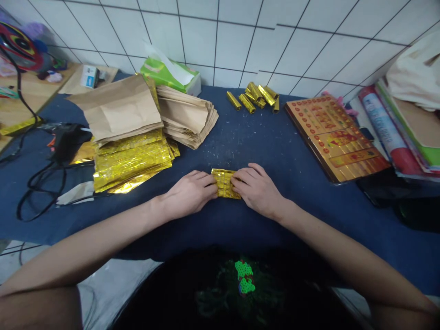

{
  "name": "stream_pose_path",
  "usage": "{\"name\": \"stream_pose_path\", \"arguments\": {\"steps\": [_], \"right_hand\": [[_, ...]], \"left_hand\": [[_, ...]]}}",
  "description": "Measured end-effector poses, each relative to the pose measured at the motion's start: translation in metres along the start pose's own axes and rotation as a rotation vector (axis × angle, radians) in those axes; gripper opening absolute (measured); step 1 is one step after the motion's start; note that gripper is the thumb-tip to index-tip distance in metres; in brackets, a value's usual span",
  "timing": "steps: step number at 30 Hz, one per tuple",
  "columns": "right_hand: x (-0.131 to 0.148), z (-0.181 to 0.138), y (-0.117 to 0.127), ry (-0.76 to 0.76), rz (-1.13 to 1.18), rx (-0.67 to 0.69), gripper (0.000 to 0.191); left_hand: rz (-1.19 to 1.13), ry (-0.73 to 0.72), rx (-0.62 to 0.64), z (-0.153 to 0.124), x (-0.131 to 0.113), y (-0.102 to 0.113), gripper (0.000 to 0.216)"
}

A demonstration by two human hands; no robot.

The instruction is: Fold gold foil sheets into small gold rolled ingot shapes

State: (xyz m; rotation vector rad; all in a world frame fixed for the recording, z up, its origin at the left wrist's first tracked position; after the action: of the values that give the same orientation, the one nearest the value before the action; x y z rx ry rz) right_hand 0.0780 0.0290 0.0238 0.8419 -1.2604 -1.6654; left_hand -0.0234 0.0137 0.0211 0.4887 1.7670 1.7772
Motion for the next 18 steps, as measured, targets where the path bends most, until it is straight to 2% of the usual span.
{"name": "stream_pose_path", "arguments": {"steps": [4,10,15,18], "right_hand": [[0.002,-0.004,-0.003,0.001,0.021,-0.01,0.026],[0.002,-0.01,-0.007,-0.044,0.037,0.048,0.032],[0.002,-0.021,-0.014,-0.061,0.09,0.147,0.042],[0.002,-0.023,-0.011,-0.079,0.191,0.226,0.058]], "left_hand": [[0.11,-0.041,-0.024,0.006,-0.004,-0.004,0.023],[0.193,-0.025,0.007,-0.002,-0.022,-0.006,0.042],[0.216,0.046,0.077,-0.006,-0.031,-0.012,0.077],[0.214,0.069,0.092,-0.008,-0.034,-0.016,0.09]]}}
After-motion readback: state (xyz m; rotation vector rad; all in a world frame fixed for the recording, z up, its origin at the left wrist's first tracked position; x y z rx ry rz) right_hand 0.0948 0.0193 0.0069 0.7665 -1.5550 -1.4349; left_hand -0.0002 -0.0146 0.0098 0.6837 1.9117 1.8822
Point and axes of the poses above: each hand's wrist, its own z-axis towards the middle knuckle, its own y-axis out of the back of the hand, x = y × z, the point moved 8 cm from there along z, towards the middle knuckle, and after that the axes turned 10 degrees about y, right-handed, at the moved point
